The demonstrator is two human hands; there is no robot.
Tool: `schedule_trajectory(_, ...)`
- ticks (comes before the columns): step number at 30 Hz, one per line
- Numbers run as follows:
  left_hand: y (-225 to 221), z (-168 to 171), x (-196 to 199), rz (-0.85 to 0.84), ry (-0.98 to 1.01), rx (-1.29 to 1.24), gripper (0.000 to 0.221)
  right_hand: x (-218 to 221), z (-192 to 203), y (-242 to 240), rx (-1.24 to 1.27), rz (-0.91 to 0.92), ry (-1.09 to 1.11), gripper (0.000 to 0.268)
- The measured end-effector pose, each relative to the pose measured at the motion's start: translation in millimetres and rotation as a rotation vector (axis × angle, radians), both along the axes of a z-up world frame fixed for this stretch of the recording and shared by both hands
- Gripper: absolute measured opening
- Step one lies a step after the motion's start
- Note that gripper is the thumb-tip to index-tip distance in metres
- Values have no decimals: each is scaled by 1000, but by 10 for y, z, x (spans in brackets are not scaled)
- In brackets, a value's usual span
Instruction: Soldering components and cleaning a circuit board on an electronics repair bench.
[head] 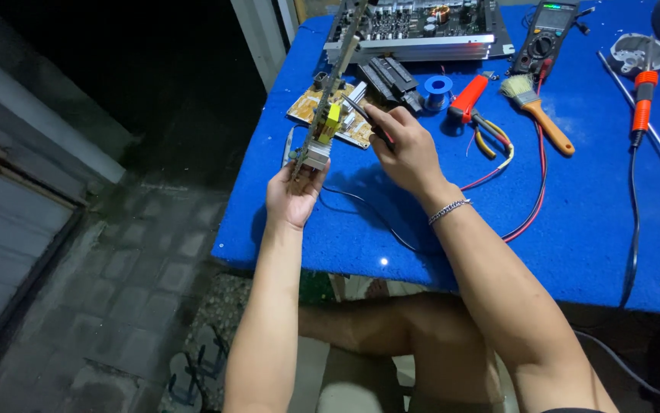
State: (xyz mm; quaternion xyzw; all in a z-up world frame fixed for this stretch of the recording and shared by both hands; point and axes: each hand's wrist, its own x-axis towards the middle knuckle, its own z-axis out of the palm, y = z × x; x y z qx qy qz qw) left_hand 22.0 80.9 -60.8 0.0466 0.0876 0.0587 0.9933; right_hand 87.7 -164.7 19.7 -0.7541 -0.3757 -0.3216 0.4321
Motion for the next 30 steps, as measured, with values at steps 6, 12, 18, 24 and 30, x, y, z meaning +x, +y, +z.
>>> schedule_trajectory(6, 13, -65, 106, 2, -33, -68, 20, 15, -26, -6, -12, 32, -26, 51)
schedule_trajectory(12, -224, 141, 7, 119, -66, 244, 38, -48, 38, -17, 91, 112, 172, 26)
schedule_trajectory(18, -237, 88, 70, 81, -136, 347, 39, 45, -131, -56, 65, 96, 240, 19)
schedule_trajectory(24, -260, 64, 106, 125, -180, 436, 31, 180, -251, -78, 24, 49, 245, 20)
schedule_trajectory(30, -319, 126, 25, 162, -138, 440, 40, 40, -147, -104, 16, 88, 438, 17)
